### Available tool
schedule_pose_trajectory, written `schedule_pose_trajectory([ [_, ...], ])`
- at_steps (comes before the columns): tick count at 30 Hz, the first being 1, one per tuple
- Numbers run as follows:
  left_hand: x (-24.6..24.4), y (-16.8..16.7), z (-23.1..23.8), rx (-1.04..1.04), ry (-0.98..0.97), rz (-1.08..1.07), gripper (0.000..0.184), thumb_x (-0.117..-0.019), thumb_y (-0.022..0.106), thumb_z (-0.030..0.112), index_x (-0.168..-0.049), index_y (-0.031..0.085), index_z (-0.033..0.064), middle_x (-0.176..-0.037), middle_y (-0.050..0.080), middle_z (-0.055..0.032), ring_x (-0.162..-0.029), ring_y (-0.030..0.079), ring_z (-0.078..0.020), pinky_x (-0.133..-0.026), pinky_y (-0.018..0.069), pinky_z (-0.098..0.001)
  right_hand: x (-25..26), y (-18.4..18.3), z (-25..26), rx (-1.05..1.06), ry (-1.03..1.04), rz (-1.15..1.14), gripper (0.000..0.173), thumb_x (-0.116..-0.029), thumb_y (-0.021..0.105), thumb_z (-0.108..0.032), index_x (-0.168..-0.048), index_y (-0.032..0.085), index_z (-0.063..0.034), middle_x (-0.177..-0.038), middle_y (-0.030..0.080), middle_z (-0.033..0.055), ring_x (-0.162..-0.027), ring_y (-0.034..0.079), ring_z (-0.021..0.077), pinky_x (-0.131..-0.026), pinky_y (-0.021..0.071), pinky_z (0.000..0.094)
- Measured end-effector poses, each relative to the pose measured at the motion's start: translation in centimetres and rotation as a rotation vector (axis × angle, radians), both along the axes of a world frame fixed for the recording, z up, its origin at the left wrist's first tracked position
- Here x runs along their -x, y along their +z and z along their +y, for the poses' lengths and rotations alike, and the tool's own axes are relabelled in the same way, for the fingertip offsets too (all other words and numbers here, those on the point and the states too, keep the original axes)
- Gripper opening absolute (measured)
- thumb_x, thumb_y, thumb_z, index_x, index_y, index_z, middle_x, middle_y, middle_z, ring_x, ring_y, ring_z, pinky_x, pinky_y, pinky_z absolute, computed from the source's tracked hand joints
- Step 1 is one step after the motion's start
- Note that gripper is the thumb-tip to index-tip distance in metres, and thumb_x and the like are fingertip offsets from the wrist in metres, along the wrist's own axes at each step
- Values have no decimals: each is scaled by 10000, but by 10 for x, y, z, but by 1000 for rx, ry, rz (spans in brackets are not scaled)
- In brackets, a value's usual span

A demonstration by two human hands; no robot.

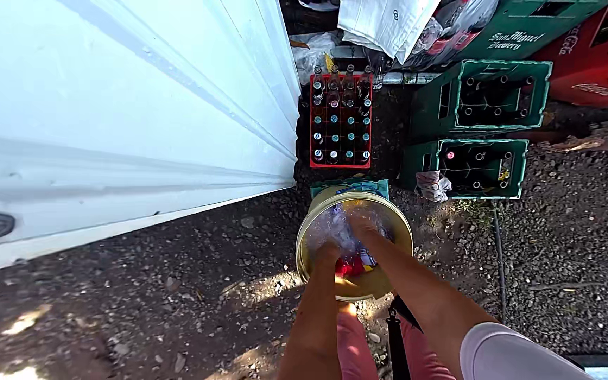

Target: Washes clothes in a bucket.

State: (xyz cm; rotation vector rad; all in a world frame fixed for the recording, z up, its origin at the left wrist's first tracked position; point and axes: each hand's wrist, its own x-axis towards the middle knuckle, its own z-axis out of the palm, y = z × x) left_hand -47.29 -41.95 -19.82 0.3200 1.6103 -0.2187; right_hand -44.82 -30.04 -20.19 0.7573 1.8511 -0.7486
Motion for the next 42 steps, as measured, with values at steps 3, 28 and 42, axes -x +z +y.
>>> schedule_pose_trajectory([
  [3, 0, 13, -6, -34, -73, 43, 509, -1065, 505, 339, -1375, 590, -55, -1477, 546, -245, -1419, 479, -404, -1149, 370, -619, -15, -7, 8, -60, -116, 149, 480, -1062, 508, -268, -1481, 515, -34, -1456, 557, 242, -1357, 531, 415, -1111, 414, 607],
  [28, -4, 206, -56, -687, 411, 654, 471, -826, 789, 197, -1243, 633, 43, -1104, 713, -184, -1036, 701, -326, -899, 564, -507, -125, 189, 32, 96, -582, 848, 183, -860, 747, -140, -915, 659, 10, -1058, 633, 128, -991, 614, 154, -852, 523, 291],
  [42, -40, 6, -6, -138, 6, 456, 1396, -629, 917, 564, -1673, 52, 234, -1674, -171, -300, -1525, -57, -589, -1110, 295, -760, -48, 29, -25, -159, 11, -53, 1094, -890, 714, -97, -1667, -27, -305, -1687, 118, 258, -1310, 503, 516, -897, 549, 597],
])
